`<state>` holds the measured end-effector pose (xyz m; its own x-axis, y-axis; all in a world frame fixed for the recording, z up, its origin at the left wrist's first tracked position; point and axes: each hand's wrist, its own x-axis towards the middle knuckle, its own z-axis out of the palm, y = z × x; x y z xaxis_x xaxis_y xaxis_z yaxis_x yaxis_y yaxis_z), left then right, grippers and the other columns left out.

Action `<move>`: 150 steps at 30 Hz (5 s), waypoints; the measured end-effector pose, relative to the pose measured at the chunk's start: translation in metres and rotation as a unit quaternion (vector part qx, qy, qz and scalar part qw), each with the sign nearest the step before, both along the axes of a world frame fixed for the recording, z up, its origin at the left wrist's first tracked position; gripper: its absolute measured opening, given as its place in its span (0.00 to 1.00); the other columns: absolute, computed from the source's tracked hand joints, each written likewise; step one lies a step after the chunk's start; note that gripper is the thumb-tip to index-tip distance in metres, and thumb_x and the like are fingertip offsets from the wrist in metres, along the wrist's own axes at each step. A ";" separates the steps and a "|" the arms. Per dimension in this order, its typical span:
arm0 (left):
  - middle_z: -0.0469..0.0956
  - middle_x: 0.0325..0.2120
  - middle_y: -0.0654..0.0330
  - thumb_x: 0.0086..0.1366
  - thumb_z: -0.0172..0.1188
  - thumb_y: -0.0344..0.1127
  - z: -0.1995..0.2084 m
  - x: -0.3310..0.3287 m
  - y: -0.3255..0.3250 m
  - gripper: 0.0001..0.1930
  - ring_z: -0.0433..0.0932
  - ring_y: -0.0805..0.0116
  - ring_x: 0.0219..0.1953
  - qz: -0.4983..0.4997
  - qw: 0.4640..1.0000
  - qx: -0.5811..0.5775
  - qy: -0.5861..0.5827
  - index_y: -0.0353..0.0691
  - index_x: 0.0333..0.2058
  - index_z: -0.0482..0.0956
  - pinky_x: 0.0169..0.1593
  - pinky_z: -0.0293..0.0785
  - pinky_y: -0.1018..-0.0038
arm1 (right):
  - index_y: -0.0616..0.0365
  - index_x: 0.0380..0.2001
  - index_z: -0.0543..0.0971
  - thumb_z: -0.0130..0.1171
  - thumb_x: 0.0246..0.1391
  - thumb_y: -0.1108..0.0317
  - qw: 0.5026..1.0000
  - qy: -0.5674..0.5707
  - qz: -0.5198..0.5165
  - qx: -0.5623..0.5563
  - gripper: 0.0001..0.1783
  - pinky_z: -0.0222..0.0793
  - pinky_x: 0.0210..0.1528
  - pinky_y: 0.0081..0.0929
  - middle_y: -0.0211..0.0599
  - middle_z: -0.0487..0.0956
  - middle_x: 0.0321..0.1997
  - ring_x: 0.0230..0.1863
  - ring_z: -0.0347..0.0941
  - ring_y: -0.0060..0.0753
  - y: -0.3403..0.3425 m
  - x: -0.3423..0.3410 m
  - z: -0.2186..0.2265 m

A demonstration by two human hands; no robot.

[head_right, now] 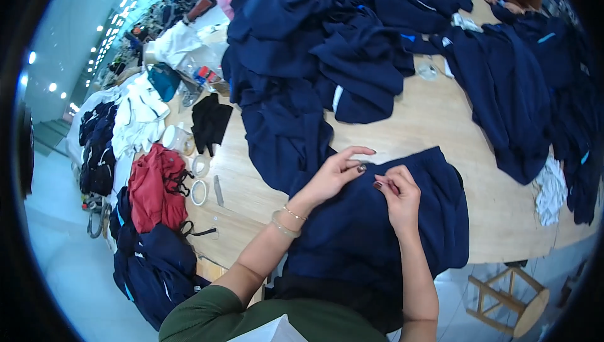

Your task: The recorder is trimming excess threads from blue garments using thread nippers at a factory workbench.

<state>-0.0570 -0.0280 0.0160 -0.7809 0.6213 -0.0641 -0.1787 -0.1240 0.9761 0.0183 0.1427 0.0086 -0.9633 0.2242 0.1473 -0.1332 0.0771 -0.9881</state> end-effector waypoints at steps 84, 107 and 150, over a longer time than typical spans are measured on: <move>0.79 0.43 0.55 0.69 0.49 0.21 0.025 -0.024 0.000 0.14 0.78 0.71 0.38 0.265 0.879 -0.174 0.356 0.33 0.53 0.73 0.46 0.75 0.77 | 0.62 0.34 0.80 0.66 0.48 0.72 0.955 0.053 -0.032 0.289 0.09 0.66 0.35 0.26 0.36 0.76 0.30 0.33 0.72 0.34 0.027 -0.008 0.045; 0.81 0.28 0.63 0.71 0.53 0.26 0.054 -0.008 -0.001 0.09 0.74 0.86 0.30 -0.006 0.999 -0.026 -0.039 0.37 0.47 0.67 0.35 0.67 0.90 | 0.62 0.38 0.83 0.61 0.49 0.85 0.999 0.038 0.008 0.030 0.13 0.73 0.39 0.17 0.34 0.83 0.34 0.37 0.79 0.22 -0.001 0.005 0.056; 0.82 0.33 0.58 0.69 0.55 0.26 0.045 -0.003 -0.004 0.05 0.80 0.76 0.36 0.074 0.948 -0.211 0.225 0.29 0.37 0.78 0.42 0.74 0.81 | 0.60 0.30 0.80 0.70 0.47 0.67 0.971 0.001 -0.017 0.239 0.10 0.68 0.34 0.24 0.34 0.79 0.27 0.31 0.73 0.31 0.017 0.003 0.046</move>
<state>-0.0598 -0.0320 0.0605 -0.8653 0.4954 0.0768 0.2556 0.3042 0.9177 0.0212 0.1601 0.0544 -0.9562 0.1618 0.2439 -0.1237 0.5317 -0.8378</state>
